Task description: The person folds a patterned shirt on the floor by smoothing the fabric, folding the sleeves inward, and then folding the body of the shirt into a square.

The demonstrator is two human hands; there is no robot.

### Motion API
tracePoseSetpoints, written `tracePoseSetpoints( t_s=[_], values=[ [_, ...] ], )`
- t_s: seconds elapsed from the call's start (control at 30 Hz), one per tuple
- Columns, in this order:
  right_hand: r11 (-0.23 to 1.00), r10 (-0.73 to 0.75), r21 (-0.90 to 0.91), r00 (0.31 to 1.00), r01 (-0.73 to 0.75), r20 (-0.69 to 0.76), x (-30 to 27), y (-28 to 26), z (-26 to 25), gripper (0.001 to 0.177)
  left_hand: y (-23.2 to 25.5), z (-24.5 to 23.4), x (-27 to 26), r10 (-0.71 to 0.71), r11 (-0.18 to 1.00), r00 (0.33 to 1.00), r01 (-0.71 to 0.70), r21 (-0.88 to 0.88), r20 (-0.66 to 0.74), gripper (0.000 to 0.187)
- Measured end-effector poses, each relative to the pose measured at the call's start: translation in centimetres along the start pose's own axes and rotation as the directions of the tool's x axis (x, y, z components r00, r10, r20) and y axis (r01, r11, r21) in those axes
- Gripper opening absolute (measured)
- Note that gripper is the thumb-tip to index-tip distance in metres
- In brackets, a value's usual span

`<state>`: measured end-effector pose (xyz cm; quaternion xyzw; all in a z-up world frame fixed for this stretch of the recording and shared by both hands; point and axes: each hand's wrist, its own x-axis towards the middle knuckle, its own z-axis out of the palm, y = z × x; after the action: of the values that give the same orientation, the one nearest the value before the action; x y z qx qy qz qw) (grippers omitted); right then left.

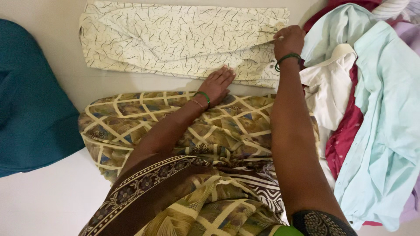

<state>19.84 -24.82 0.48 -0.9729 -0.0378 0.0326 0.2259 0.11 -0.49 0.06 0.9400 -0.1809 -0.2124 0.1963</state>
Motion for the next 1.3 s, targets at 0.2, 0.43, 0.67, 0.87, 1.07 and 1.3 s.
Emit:
tracePoseSetpoints(
  t_s=[0.2, 0.43, 0.67, 0.87, 1.07, 1.3],
  values=[
    [0.989, 0.083, -0.129, 0.996, -0.077, 0.044, 0.0, -0.8, -1.0, 0.020, 1.5, -0.7, 2.7, -0.017, 0.999, 0.999, 0.019, -0.044, 0.028, 0.067],
    [0.998, 0.065, -0.023, 0.922, -0.060, 0.381, -0.1, -0.3, -1.0, 0.024, 2.2, -0.4, 2.8, 0.002, 1.000, 1.000, -0.003, -0.020, -0.017, 0.071],
    [0.951, 0.298, -0.013, 0.905, -0.308, 0.304, 0.1, 0.8, -1.9, 0.022, 2.8, 0.5, 2.1, 0.002, 1.000, 1.000, -0.002, -0.021, -0.002, 0.069],
    [0.975, 0.175, 0.144, 0.984, -0.168, -0.038, 1.2, 5.7, 2.0, 0.024, 3.1, 1.8, 2.9, 0.122, 0.993, 0.974, -0.120, 0.021, -0.189, 0.069],
    [0.922, 0.368, 0.110, 0.929, -0.370, 0.038, 2.5, 5.9, 2.6, 0.024, 5.1, 2.6, 4.1, 0.223, 0.966, 0.919, -0.253, -0.053, -0.325, 0.060],
    [0.816, 0.524, 0.241, 0.848, -0.525, 0.074, 3.0, 2.3, 1.4, 0.027, 6.8, 2.7, 6.8, 0.317, 0.948, 0.884, -0.307, 0.084, -0.345, 0.042]
  ],
)
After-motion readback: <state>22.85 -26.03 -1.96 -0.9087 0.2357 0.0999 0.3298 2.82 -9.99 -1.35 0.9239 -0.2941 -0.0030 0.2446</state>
